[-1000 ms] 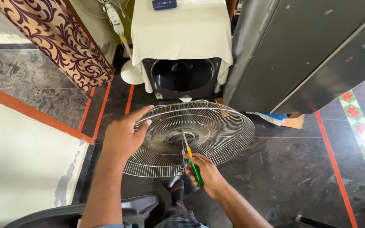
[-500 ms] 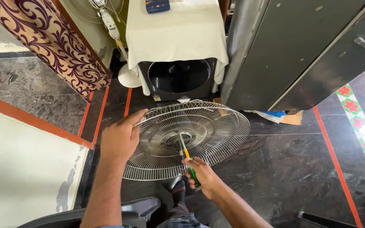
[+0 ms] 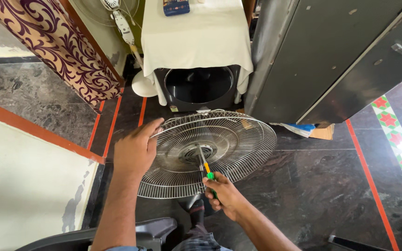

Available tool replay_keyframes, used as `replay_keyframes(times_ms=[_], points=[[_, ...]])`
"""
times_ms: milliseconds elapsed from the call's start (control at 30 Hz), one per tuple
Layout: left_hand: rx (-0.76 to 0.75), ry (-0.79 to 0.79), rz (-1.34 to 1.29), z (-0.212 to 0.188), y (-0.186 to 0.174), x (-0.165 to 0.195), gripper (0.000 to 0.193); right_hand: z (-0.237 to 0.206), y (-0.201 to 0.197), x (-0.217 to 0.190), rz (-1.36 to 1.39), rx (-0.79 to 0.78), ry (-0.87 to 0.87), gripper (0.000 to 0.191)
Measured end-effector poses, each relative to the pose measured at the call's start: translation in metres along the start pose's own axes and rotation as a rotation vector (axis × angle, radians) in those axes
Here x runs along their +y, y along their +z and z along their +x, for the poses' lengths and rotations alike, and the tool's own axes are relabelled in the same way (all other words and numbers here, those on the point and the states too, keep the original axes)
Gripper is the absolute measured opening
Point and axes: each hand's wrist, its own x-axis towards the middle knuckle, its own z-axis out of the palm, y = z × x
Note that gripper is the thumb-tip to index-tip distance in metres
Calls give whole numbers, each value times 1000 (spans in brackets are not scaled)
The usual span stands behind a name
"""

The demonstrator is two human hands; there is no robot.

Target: The person works on a standing fan lying on the floor, using a screwdriver to loosen and tighten the fastener at the center of the blade assembly while steadying the fan guard with the other hand. They briefly set the screwdriver on a nearby chair with a paper before returning to work on the fan.

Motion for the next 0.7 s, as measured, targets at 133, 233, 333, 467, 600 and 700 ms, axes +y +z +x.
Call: replay_keyframes(times_ms=[133,233,333,467,600,700], points=[[145,223,78,-3,-1,5,44,-6,-1,0,-42,16,23,19],[206,400,224,-6,-4,6,50,-7,0,-1,-70,15,34,20],[201,463,259,-12,-7,8,54,-5,1,0,-61,28,38,19],[172,511,309,-15,-8,6,71,-1,-2,4,-16,1,37,19],[116,536,320,-16,-10,4,80,3,-4,6,156,-18,93,34],[57,575,268,-19,-15,2,76,2,-3,6,81,-40,0,22]])
